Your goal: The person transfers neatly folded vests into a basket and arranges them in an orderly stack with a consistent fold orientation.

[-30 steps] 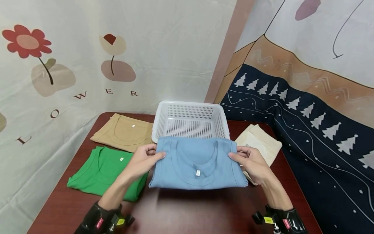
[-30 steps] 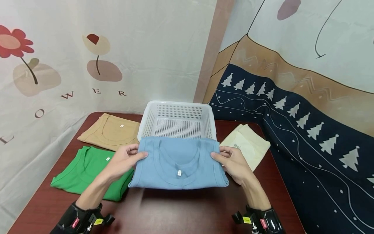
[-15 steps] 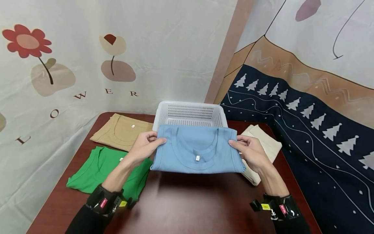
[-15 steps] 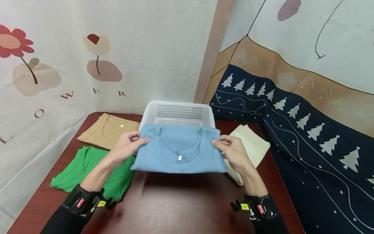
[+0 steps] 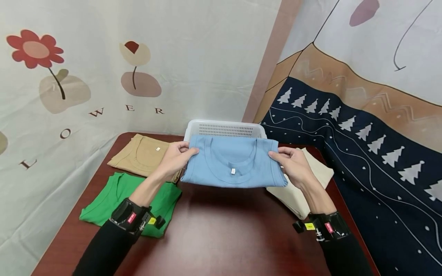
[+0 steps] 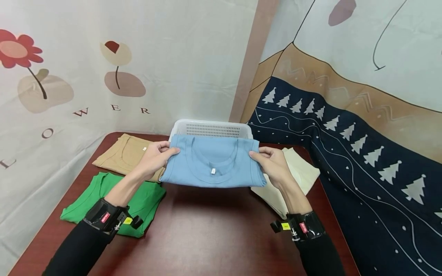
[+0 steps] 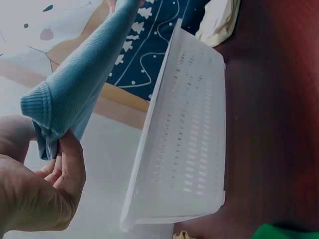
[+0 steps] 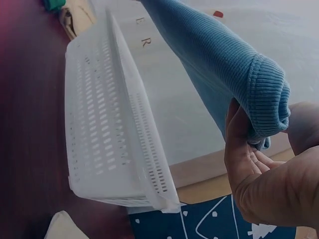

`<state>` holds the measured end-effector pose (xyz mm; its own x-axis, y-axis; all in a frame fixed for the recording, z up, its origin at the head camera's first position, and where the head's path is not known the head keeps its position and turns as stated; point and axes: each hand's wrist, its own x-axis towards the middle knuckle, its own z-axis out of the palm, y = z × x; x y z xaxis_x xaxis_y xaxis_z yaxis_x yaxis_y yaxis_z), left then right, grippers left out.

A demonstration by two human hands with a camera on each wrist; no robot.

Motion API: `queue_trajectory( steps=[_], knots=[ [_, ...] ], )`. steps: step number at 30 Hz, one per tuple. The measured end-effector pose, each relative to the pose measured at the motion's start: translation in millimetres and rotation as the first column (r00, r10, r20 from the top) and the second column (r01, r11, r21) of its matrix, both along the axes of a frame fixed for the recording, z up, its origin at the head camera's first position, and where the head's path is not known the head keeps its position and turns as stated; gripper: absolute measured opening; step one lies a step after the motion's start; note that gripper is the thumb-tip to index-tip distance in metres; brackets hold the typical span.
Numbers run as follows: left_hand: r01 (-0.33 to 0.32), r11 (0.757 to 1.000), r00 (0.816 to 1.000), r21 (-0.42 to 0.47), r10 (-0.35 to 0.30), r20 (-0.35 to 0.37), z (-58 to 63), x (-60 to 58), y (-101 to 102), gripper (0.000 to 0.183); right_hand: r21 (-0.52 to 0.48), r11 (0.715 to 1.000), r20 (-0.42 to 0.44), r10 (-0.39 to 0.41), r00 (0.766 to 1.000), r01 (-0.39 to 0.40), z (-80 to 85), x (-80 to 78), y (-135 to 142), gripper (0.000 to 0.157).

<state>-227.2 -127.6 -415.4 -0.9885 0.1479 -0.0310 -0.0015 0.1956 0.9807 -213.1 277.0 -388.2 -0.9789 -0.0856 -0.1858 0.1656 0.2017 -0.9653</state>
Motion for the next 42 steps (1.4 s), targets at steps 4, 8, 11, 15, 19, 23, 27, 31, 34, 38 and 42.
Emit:
queue_trajectory(
  steps=[4,8,11,15,19,23,27,31,34,38,42],
  knots=[
    [-0.015,1.0,1.0,-0.02,0.015,-0.005,1.8,-12.3,1.0,0.024,0.005,1.0,0.001,-0.008,1.0,0.008,-0.4,-10.5,-2.2,0.051],
    [-0.041,0.998,0.999,-0.048,0.041,-0.005,1.8,-22.5,1.7,0.023,0.013,1.0,0.005,-0.01,1.0,0.01,-1.7,-22.1,-5.9,0.051],
    [-0.063,0.995,0.998,-0.08,0.063,0.001,0.0,-30.0,1.3,0.025,0.041,0.999,0.007,0.001,1.0,-0.002,-2.6,-30.7,-9.0,0.049],
    [-0.079,0.989,0.996,-0.125,0.082,0.02,-2.5,-39.5,0.4,0.024,0.083,0.996,0.009,0.017,1.0,-0.018,-3.7,-41.2,-11.7,0.041],
    [-0.093,0.98,0.994,-0.176,0.101,0.04,-4.1,-48.4,-0.1,0.027,0.09,0.996,0.01,0.02,1.0,-0.021,-5.8,-52.4,-13.1,0.035],
    [-0.094,0.973,0.991,-0.213,0.112,0.077,-5.9,-57.6,-0.3,0.031,0.097,0.995,0.014,0.026,1.0,-0.027,-9.6,-63.2,-13.7,0.033],
    [-0.088,0.968,0.988,-0.236,0.114,0.1,-7.8,-65.9,1.7,0.036,0.129,0.991,0.034,0.04,0.999,-0.044,-13.3,-72.2,-13.9,0.037],
    [-0.088,0.961,0.986,-0.262,0.121,0.114,-8.1,-72.5,5.1,0.037,0.176,0.983,0.04,0.036,0.999,-0.043,-17.3,-81.9,-15.1,0.041],
    [-0.083,0.957,0.984,-0.278,0.124,0.132,-8.8,-77.5,6.1,0.041,0.215,0.976,0.046,0.031,0.998,-0.04,-18.7,-88.3,-17.3,0.045],
    [-0.078,0.954,0.98,-0.288,0.126,0.152,-11.8,-84.8,6.2,0.047,0.277,0.96,0.058,0.028,0.998,-0.043,-18.8,-95.1,-20.9,0.049],
    [-0.085,0.948,0.98,-0.308,0.135,0.146,-13.0,-89.4,8.7,0.046,0.319,0.947,0.064,0.019,0.998,-0.039,-19.3,-100.0,-24.3,0.054]
  ],
)
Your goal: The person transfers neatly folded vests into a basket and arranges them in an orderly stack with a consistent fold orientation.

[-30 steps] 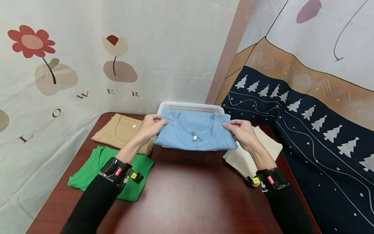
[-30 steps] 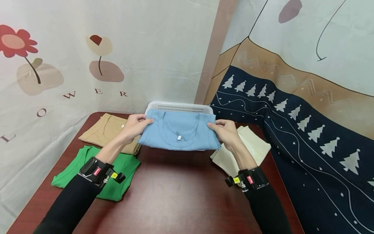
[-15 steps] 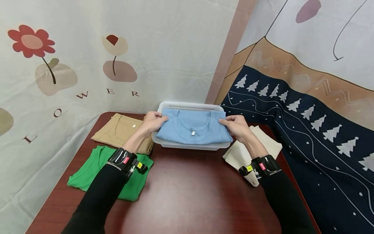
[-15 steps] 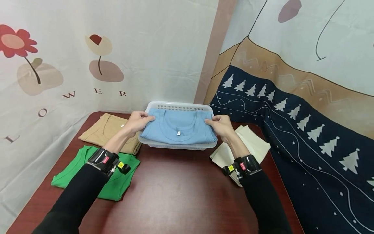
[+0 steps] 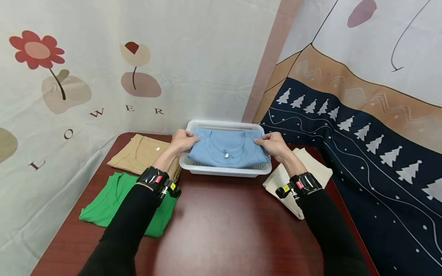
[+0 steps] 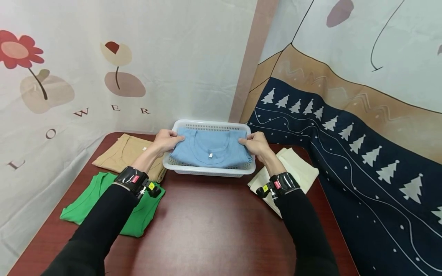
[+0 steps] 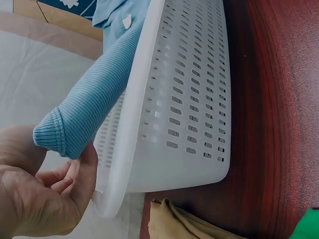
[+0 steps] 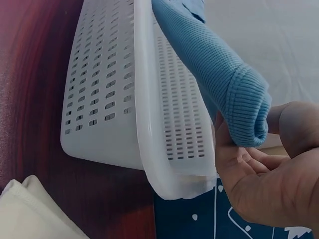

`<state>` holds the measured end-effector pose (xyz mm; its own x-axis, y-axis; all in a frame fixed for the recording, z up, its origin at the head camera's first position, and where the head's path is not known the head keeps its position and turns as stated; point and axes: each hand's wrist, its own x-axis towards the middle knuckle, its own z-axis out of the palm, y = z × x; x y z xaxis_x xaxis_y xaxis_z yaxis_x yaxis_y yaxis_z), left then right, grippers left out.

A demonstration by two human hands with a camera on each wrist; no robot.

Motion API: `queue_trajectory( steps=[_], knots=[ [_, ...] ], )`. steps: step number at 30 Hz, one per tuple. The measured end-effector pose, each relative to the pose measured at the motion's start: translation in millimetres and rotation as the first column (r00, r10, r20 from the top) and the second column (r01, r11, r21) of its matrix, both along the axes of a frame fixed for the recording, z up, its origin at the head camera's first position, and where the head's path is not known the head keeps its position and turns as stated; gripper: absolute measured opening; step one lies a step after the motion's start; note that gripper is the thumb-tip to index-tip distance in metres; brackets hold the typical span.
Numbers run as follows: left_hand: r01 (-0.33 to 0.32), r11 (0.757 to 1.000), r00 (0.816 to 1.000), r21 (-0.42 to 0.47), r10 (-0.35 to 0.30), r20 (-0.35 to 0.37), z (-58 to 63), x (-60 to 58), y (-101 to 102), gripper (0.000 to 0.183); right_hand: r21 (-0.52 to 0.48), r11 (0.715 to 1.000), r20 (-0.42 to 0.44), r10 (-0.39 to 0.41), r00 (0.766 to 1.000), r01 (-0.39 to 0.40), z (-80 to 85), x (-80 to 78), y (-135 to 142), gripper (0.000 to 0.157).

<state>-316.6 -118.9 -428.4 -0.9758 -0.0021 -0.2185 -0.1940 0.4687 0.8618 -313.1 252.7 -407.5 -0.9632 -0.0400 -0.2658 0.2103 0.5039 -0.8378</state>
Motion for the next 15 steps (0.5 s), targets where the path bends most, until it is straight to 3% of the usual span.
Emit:
queue_trajectory(
  steps=[4,7,11,15],
  knots=[
    [-0.012,0.997,0.999,-0.078,0.009,-0.036,0.9,-2.2,5.8,0.028,0.015,1.0,0.001,-0.009,1.0,0.009,-2.1,-5.1,-3.3,0.042],
    [-0.017,0.988,0.998,-0.153,0.009,-0.058,1.8,-2.4,10.3,0.032,0.044,0.999,-0.008,-0.012,1.0,0.012,-3.8,-8.8,-6.0,0.025],
    [-0.013,0.978,0.998,-0.21,-0.001,-0.066,2.0,-4.3,14.0,0.046,0.1,0.995,-0.016,0.0,1.0,0.001,-5.4,-14.7,-9.3,0.044],
    [-0.008,0.965,0.998,-0.262,-0.01,-0.07,0.4,-12.7,17.9,0.053,0.105,0.994,0.014,0.002,1.0,-0.004,-6.3,-21.8,-12.7,0.035]
  ],
)
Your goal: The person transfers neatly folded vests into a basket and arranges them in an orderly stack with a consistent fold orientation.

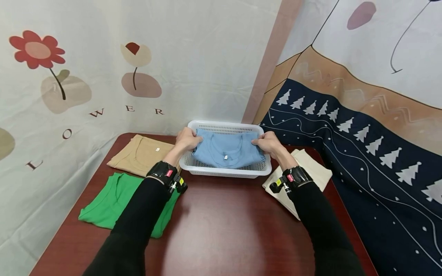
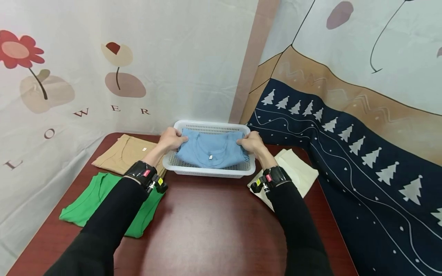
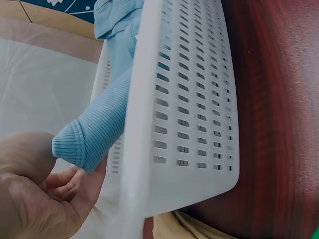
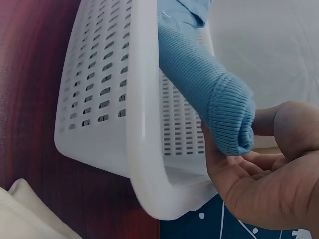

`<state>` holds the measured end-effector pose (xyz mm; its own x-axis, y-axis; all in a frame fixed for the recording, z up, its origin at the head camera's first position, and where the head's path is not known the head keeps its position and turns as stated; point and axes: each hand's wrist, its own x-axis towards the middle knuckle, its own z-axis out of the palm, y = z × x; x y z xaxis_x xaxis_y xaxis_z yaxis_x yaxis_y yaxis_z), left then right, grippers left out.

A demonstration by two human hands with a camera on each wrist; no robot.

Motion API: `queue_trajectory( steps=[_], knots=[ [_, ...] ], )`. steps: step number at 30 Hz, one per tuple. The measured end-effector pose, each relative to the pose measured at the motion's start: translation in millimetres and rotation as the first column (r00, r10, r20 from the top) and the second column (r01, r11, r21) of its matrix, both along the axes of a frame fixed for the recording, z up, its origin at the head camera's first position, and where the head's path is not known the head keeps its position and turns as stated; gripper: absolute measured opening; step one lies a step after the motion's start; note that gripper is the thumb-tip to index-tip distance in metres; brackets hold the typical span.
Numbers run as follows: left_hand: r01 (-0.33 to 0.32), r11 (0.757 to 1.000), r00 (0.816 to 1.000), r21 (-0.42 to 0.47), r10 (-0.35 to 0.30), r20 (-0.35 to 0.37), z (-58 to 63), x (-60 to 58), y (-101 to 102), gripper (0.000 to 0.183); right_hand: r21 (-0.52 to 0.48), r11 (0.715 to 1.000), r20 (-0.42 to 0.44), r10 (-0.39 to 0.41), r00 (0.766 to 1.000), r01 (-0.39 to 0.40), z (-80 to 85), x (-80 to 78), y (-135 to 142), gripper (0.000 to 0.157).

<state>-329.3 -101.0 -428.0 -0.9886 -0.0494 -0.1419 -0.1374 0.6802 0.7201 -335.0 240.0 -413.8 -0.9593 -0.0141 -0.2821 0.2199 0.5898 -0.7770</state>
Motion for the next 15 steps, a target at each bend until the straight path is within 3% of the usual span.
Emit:
queue_trajectory(
  steps=[5,12,15],
  knots=[
    [0.007,0.998,1.0,-0.062,-0.006,0.014,0.5,-10.8,3.5,0.052,-0.028,1.0,0.068,0.004,0.998,-0.002,0.8,-8.2,-5.0,0.013],
    [0.044,0.995,0.998,-0.086,-0.04,0.051,4.6,-23.0,7.7,0.05,0.003,1.0,0.099,0.019,0.995,-0.02,0.6,-17.1,-10.9,0.035],
    [0.061,0.992,0.997,-0.107,-0.054,0.063,5.3,-25.1,8.8,0.048,-0.016,1.0,0.111,0.027,0.993,-0.026,-1.7,-20.2,-13.7,0.032]
  ],
)
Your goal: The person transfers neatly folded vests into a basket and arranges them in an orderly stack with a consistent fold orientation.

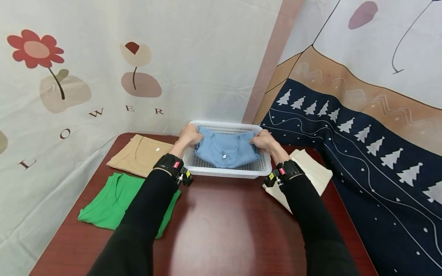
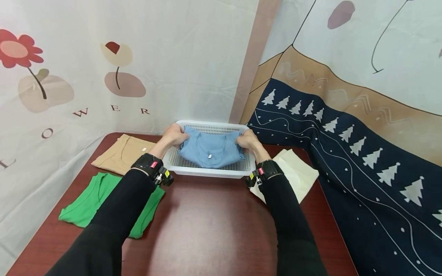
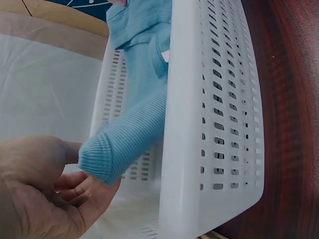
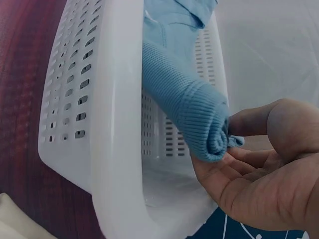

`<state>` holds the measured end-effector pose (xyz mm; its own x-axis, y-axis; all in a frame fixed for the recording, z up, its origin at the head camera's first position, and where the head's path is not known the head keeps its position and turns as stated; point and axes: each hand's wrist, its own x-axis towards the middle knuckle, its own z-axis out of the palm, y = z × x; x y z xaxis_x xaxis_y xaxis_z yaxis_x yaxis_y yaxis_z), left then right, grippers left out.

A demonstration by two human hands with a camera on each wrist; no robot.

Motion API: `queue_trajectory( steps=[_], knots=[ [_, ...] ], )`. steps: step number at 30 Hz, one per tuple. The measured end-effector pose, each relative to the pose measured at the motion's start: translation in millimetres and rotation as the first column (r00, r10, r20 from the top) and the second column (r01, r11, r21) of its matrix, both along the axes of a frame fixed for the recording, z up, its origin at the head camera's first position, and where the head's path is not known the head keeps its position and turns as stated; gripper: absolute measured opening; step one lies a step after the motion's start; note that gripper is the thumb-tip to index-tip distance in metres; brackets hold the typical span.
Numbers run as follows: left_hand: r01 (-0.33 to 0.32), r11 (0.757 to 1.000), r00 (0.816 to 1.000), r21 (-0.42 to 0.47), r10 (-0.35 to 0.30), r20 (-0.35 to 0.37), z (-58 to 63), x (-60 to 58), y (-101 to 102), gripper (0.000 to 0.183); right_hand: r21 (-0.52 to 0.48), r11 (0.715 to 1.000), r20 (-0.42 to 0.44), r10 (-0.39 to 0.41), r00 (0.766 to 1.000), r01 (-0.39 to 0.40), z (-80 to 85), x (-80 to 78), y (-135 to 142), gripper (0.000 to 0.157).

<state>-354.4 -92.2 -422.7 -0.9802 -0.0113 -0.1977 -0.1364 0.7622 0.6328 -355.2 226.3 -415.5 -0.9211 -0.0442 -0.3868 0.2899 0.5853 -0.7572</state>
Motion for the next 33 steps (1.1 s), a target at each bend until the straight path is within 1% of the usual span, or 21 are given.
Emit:
queue_trajectory(
  steps=[4,5,8,10,12,13,14,15,16,17,19,21,22,23,24,26,28,29,31,33],
  knots=[
    [0.026,0.999,1.0,-0.026,-0.026,0.001,1.4,0.3,1.9,0.044,0.012,1.0,0.006,0.011,1.0,-0.011,-3.0,-2.4,-3.2,0.012],
    [0.032,0.999,0.999,-0.032,-0.032,-0.002,1.5,0.8,2.2,0.042,0.021,1.0,0.003,0.015,1.0,-0.015,-3.9,-2.8,-4.3,0.01],
    [0.045,0.998,0.999,-0.054,-0.045,0.001,1.8,0.6,4.2,0.035,0.056,0.998,-0.007,0.028,1.0,-0.027,-7.8,-4.6,-6.9,0.022],
    [0.042,0.998,0.999,-0.049,-0.041,0.02,1.0,-0.6,6.5,0.025,0.055,0.998,-0.008,0.025,1.0,-0.024,-10.4,-5.8,-8.5,0.024],
    [0.036,0.998,0.998,-0.052,-0.034,0.048,-1.1,-3.3,9.2,0.014,0.082,0.996,-0.019,0.033,0.999,-0.031,-11.8,-6.1,-10.0,0.018],
    [0.036,0.998,0.998,-0.05,-0.033,0.06,-2.1,-4.8,10.3,0.012,0.089,0.995,-0.024,0.035,0.999,-0.033,-12.8,-6.6,-10.7,0.015],
    [0.036,0.998,0.997,-0.044,-0.032,0.074,-3.4,-6.3,11.0,0.016,0.109,0.993,-0.03,0.041,0.999,-0.038,-12.6,-6.3,-11.6,0.009],
    [0.037,0.999,0.996,-0.038,-0.034,0.085,-5.1,-7.8,11.2,0.023,0.126,0.991,-0.037,0.048,0.998,-0.043,-12.9,-6.0,-12.3,0.006],
    [0.049,0.998,0.995,-0.033,-0.047,0.083,-26.9,-27.2,5.7,0.028,0.147,0.988,-0.043,0.056,0.998,-0.049,-13.2,-5.8,-12.8,0.007],
    [0.055,0.998,0.995,-0.034,-0.052,0.088,-30.0,-30.1,5.4,0.032,0.162,0.985,-0.047,0.061,0.997,-0.053,-13.7,-6.1,-13.4,0.008],
    [0.065,0.997,0.993,-0.047,-0.06,0.097,-34.6,-34.4,5.3,0.035,0.174,0.984,-0.047,0.059,0.997,-0.049,-15.8,-7.3,-14.4,0.007],
    [0.06,0.997,0.991,-0.056,-0.053,0.119,-41.7,-41.4,6.2,0.032,0.183,0.982,-0.039,0.056,0.998,-0.048,-18.0,-8.4,-14.9,0.005],
    [0.065,0.995,0.99,-0.076,-0.055,0.128,-44.7,-44.5,6.9,0.03,0.197,0.979,-0.035,0.06,0.998,-0.052,-19.3,-9.5,-15.5,0.005],
    [0.057,0.994,0.988,-0.096,-0.042,0.148,-28.7,-30.9,13.4,0.029,0.207,0.977,-0.032,0.061,0.998,-0.053,-20.7,-10.8,-16.1,0.005],
    [0.059,0.992,0.986,-0.114,-0.041,0.16,-31.5,-33.8,14.4,0.026,0.216,0.974,-0.035,0.076,0.997,-0.066,-24.7,-14.4,-14.3,0.007],
    [0.068,0.987,0.983,-0.143,-0.042,0.176,-38.8,-40.1,16.0,0.022,0.254,0.964,-0.028,0.094,0.995,-0.083,-26.7,-16.7,-15.6,0.012],
    [0.09,0.978,0.982,-0.186,-0.056,0.183,-42.4,-42.2,17.5,0.02,0.301,0.948,-0.021,0.117,0.993,-0.105,-28.3,-19.2,-17.2,0.021],
    [0.09,0.976,0.982,-0.198,-0.054,0.179,-45.5,-44.3,18.5,0.019,0.323,0.939,-0.015,0.128,0.992,-0.116,-28.2,-19.8,-17.7,0.024],
    [0.1,0.969,0.983,-0.225,-0.061,0.174,-47.0,-44.7,20.3,0.018,0.369,0.92,0.007,0.14,0.99,-0.133,-25.4,-18.7,-21.0,0.028],
    [0.112,0.965,0.98,-0.239,-0.067,0.187,-43.6,-41.4,22.7,0.018,0.395,0.906,0.026,0.158,0.987,-0.156,-25.2,-20.1,-21.1,0.029]
  ],
)
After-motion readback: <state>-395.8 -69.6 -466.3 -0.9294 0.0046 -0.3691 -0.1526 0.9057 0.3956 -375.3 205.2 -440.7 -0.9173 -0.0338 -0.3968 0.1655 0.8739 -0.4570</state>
